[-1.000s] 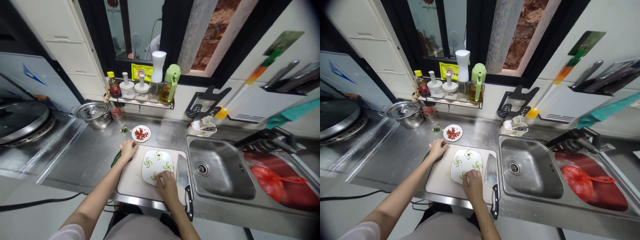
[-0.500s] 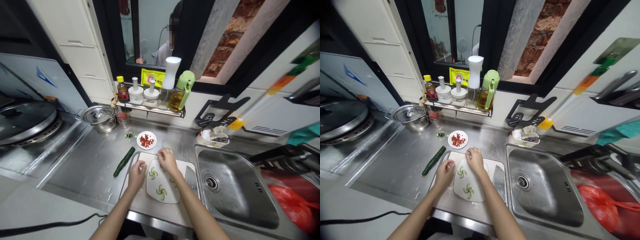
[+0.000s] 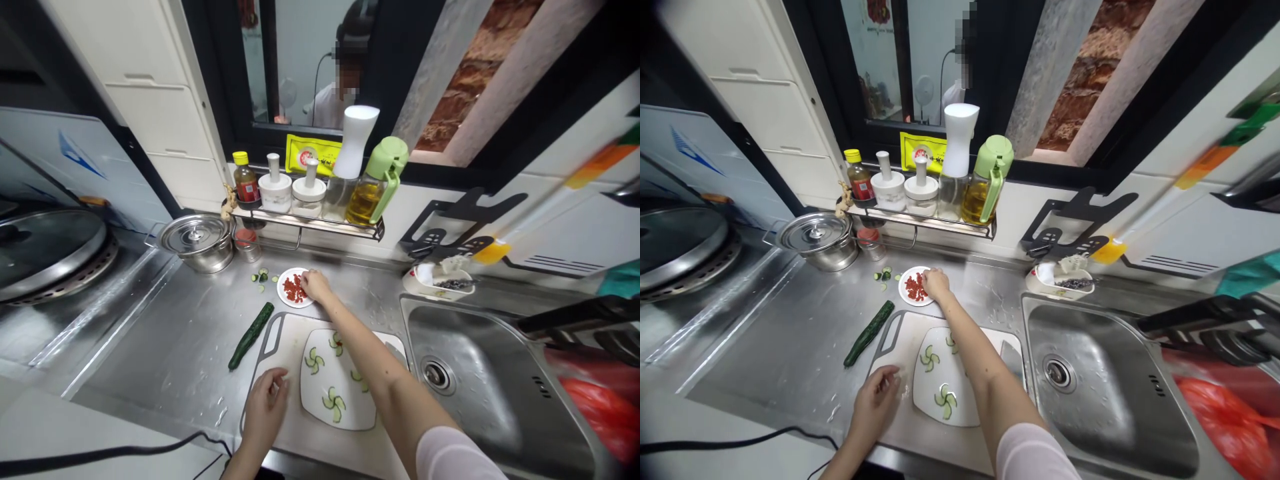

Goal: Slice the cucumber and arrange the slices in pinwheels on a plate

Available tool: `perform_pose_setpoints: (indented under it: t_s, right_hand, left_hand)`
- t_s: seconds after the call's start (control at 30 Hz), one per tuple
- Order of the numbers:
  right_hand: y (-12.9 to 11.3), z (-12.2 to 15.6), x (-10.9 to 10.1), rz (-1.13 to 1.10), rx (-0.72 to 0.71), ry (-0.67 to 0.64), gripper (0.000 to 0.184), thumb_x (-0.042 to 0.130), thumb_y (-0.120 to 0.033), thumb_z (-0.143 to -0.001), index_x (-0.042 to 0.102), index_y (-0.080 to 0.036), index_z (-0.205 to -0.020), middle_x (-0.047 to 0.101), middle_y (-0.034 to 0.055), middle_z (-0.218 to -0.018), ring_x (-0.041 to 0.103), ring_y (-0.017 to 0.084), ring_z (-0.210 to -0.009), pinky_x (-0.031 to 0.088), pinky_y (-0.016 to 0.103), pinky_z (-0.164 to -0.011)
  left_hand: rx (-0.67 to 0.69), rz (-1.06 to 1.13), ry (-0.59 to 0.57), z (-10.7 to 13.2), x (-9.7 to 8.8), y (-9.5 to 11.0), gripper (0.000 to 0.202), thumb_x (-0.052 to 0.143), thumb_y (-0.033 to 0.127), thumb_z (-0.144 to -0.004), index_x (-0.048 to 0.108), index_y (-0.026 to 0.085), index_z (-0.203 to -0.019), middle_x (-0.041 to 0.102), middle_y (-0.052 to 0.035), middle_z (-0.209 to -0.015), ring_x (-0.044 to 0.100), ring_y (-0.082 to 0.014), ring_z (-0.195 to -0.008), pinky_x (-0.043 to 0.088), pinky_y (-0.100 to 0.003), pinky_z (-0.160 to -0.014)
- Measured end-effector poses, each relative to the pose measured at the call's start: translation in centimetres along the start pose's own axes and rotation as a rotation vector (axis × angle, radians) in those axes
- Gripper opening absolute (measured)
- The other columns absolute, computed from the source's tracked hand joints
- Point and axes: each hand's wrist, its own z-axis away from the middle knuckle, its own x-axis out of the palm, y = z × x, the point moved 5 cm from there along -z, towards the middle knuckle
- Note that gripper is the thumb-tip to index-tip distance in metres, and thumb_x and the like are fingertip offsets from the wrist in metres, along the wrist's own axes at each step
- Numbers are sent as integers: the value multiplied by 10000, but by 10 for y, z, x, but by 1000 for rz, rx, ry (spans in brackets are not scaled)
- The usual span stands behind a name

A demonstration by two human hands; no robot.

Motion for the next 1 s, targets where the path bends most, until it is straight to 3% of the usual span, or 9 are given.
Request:
perform_pose_setpoints:
  t_s: [0.2, 0.47, 0.7, 0.83, 1.0]
  right_hand:
    - [-5, -6, 7, 21, -25, -8, 238, 496, -177, -898, 698, -233, -1009, 648, 77, -1058, 525, 207, -989, 355, 277, -785]
    - [-12, -6, 7, 76, -190, 4, 273, 484, -190, -906, 704, -219, -1065, 645, 106, -1075, 513, 219, -1019, 359, 298, -838]
    - [-8, 1, 9, 6, -160, 75, 273, 456, -255, -933, 715, -209, -1005, 667, 100, -1023, 533, 213, -990, 371, 286, -823]
    - [-1, 8, 9, -129, -117, 134, 251, 481, -253, -906, 726, -208, -879, 680, 71, -936, 554, 187, -914, 385, 265, -796]
    - [11, 7, 20, -591, -67, 136, 196, 525, -251, -851, 698, -179, -791, 680, 20, -784, 576, 138, -727, 419, 228, -700]
  left_hand:
    - [-95, 98, 16, -4, -1, -4, 411, 549, 535, -839, 684, 183, -1001, 669, -60, -822, 605, -183, -742, 501, -294, -713]
    - [-140, 165, 23, -3, 1, -7, 472, 572, 588, -802, 687, 168, -985, 659, -55, -783, 607, -177, -695, 515, -278, -654]
    - [-120, 146, 26, -6, -5, -1, 445, 565, 565, -818, 693, 172, -982, 650, -42, -743, 600, -164, -672, 509, -264, -642]
    - [-112, 152, 42, -10, -7, 2, 463, 573, 587, -799, 698, 171, -959, 661, -48, -759, 605, -168, -674, 514, -270, -647]
    - [-123, 184, 31, -12, -4, 7, 476, 580, 593, -789, 693, 164, -963, 641, -46, -724, 600, -173, -660, 511, -271, -624]
